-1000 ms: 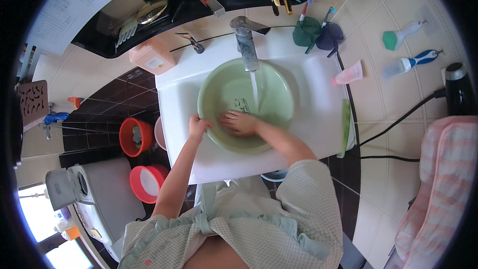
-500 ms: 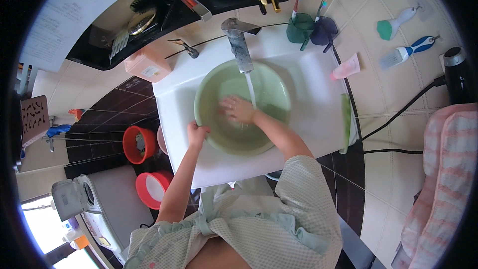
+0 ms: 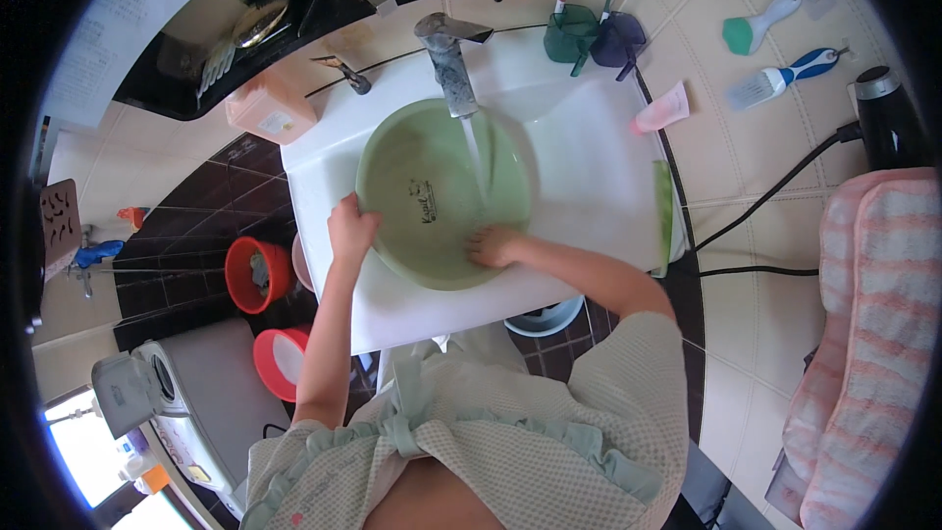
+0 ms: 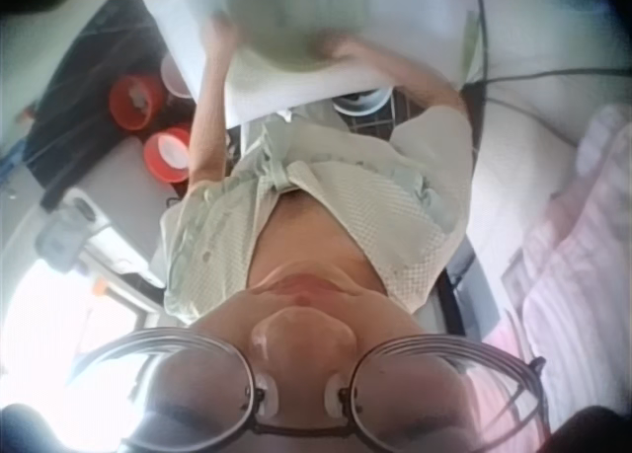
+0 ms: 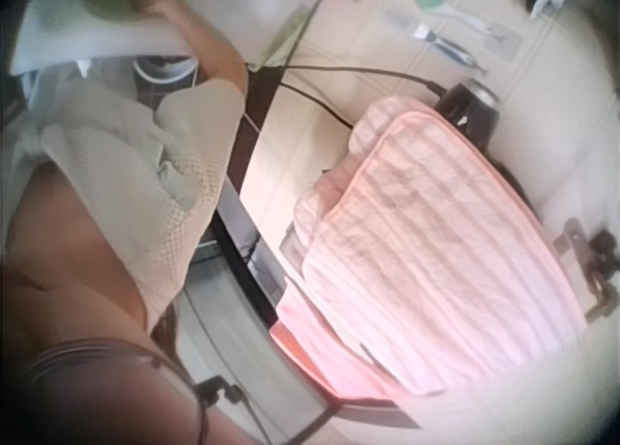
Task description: The person washes clothes by rinsing and wringing them in basins of water and placing them into a bucket. The person then empties water from the basins and washes a basin under running tap water in the sink.
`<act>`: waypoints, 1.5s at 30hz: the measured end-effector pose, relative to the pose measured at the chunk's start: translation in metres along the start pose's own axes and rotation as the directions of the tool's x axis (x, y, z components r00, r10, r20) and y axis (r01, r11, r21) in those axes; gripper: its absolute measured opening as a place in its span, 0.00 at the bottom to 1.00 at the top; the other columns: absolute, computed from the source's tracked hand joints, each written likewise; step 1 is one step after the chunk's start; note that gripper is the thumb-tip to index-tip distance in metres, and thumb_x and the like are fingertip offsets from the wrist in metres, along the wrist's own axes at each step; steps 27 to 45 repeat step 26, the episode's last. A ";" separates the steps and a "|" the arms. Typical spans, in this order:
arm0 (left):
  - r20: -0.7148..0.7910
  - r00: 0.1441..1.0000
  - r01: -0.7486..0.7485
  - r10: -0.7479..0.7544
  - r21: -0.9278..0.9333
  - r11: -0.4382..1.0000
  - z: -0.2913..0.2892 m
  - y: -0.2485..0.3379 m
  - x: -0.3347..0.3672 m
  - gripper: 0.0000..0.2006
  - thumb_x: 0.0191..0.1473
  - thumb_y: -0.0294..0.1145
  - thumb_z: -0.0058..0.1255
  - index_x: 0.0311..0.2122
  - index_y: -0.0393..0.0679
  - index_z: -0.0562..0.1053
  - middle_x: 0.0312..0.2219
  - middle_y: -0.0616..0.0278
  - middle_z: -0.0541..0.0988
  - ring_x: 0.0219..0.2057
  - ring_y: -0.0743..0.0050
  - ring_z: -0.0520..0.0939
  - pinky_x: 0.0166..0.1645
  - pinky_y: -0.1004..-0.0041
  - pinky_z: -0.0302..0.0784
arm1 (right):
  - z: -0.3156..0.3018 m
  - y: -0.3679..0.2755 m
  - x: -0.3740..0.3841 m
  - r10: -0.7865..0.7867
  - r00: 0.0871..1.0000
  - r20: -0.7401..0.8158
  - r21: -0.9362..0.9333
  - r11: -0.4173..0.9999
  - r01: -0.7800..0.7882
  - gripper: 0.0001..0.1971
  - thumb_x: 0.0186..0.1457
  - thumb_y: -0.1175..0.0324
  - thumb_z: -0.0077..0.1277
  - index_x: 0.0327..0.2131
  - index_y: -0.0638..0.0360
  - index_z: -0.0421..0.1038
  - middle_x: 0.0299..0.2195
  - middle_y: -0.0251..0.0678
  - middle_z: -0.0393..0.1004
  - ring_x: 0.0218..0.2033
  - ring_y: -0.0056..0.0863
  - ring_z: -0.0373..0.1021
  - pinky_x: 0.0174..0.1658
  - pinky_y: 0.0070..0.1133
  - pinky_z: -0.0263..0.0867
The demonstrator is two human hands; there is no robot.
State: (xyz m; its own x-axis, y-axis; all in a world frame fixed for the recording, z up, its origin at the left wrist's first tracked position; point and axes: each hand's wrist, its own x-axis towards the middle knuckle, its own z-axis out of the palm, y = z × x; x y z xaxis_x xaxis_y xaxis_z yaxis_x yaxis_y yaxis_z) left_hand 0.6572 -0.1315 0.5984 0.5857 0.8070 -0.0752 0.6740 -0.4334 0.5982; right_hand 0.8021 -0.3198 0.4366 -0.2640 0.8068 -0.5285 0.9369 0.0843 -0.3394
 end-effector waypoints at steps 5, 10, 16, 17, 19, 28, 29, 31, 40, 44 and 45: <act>0.127 0.992 -0.021 0.013 0.056 0.998 -0.010 0.003 0.017 0.09 0.30 0.26 0.42 0.21 0.33 0.68 0.18 0.42 0.71 0.24 0.43 0.73 0.31 0.59 0.68 | -0.008 0.136 0.007 -0.138 0.980 -0.145 -0.861 0.505 -0.056 0.19 0.50 0.63 0.31 0.46 0.55 0.58 0.45 0.32 0.62 0.47 0.29 0.58 0.51 0.27 0.52; 0.137 0.991 -0.013 -0.001 0.100 0.995 -0.015 0.003 0.018 0.09 0.29 0.26 0.42 0.21 0.33 0.68 0.19 0.42 0.72 0.25 0.43 0.72 0.32 0.60 0.68 | -0.035 0.105 0.006 0.112 0.945 -0.308 -0.341 0.914 -0.219 0.19 0.49 0.63 0.33 0.46 0.56 0.59 0.45 0.33 0.62 0.45 0.30 0.59 0.50 0.31 0.53; 0.130 0.986 -0.114 0.100 0.110 0.987 -0.008 0.013 0.025 0.10 0.31 0.27 0.41 0.23 0.34 0.68 0.20 0.43 0.72 0.26 0.43 0.73 0.33 0.58 0.68 | 0.010 -0.005 0.007 -0.268 0.963 0.029 -0.255 0.930 0.266 0.19 0.50 0.59 0.35 0.44 0.58 0.61 0.45 0.42 0.61 0.47 0.35 0.57 0.52 0.34 0.50; 0.134 0.987 -0.106 0.089 0.123 0.987 -0.010 0.010 0.025 0.10 0.31 0.27 0.41 0.23 0.34 0.68 0.21 0.43 0.72 0.26 0.43 0.73 0.34 0.58 0.68 | -0.005 -0.026 0.011 -0.245 0.967 0.064 -0.205 0.945 0.253 0.20 0.52 0.58 0.34 0.45 0.57 0.61 0.46 0.43 0.60 0.49 0.36 0.56 0.53 0.33 0.48; 0.139 0.987 -0.096 0.077 0.135 0.986 -0.012 0.005 0.024 0.10 0.32 0.28 0.41 0.24 0.34 0.68 0.21 0.43 0.72 0.26 0.43 0.73 0.34 0.58 0.68 | -0.068 -0.076 -0.007 0.043 0.947 -0.318 0.731 0.647 0.216 0.23 0.54 0.55 0.31 0.49 0.58 0.57 0.50 0.43 0.55 0.52 0.36 0.51 0.55 0.29 0.44; 0.148 0.987 -0.072 0.056 0.106 0.992 -0.018 0.003 0.025 0.10 0.31 0.27 0.41 0.23 0.34 0.68 0.20 0.42 0.72 0.26 0.42 0.73 0.35 0.58 0.68 | -0.064 -0.076 0.002 0.023 0.925 -0.379 0.702 0.658 0.272 0.26 0.53 0.53 0.35 0.52 0.57 0.52 0.53 0.41 0.53 0.54 0.33 0.50 0.56 0.27 0.42; 0.148 0.987 -0.072 0.056 0.106 0.992 -0.018 0.003 0.025 0.10 0.31 0.27 0.41 0.23 0.34 0.68 0.20 0.42 0.72 0.26 0.42 0.73 0.35 0.58 0.68 | -0.064 -0.076 0.002 0.023 0.925 -0.379 0.702 0.658 0.272 0.26 0.53 0.53 0.35 0.52 0.57 0.52 0.53 0.41 0.53 0.54 0.33 0.50 0.56 0.27 0.42; 0.148 0.987 -0.072 0.056 0.106 0.992 -0.018 0.003 0.025 0.10 0.31 0.27 0.41 0.23 0.34 0.68 0.20 0.42 0.72 0.26 0.42 0.73 0.35 0.58 0.68 | -0.064 -0.076 0.002 0.023 0.925 -0.379 0.702 0.658 0.272 0.26 0.53 0.53 0.35 0.52 0.57 0.52 0.53 0.41 0.53 0.54 0.33 0.50 0.56 0.27 0.42; 0.148 0.987 -0.072 0.056 0.106 0.992 -0.018 0.003 0.025 0.10 0.31 0.27 0.41 0.23 0.34 0.68 0.20 0.42 0.72 0.26 0.42 0.73 0.35 0.58 0.68 | -0.064 -0.076 0.002 0.023 0.925 -0.379 0.702 0.658 0.272 0.26 0.53 0.53 0.35 0.52 0.57 0.52 0.53 0.41 0.53 0.54 0.33 0.50 0.56 0.27 0.42; 0.148 0.987 -0.072 0.056 0.106 0.992 -0.018 0.003 0.025 0.10 0.31 0.27 0.41 0.23 0.34 0.68 0.20 0.42 0.72 0.26 0.42 0.73 0.35 0.58 0.68 | -0.064 -0.076 0.002 0.023 0.925 -0.379 0.702 0.658 0.272 0.26 0.53 0.53 0.35 0.52 0.57 0.52 0.53 0.41 0.53 0.54 0.33 0.50 0.56 0.27 0.42; 0.148 0.987 -0.072 0.056 0.106 0.992 -0.018 0.003 0.025 0.10 0.31 0.27 0.41 0.23 0.34 0.68 0.20 0.42 0.72 0.26 0.42 0.73 0.35 0.58 0.68 | -0.064 -0.076 0.002 0.023 0.925 -0.379 0.702 0.658 0.272 0.26 0.53 0.53 0.35 0.52 0.57 0.52 0.53 0.41 0.53 0.54 0.33 0.50 0.56 0.27 0.42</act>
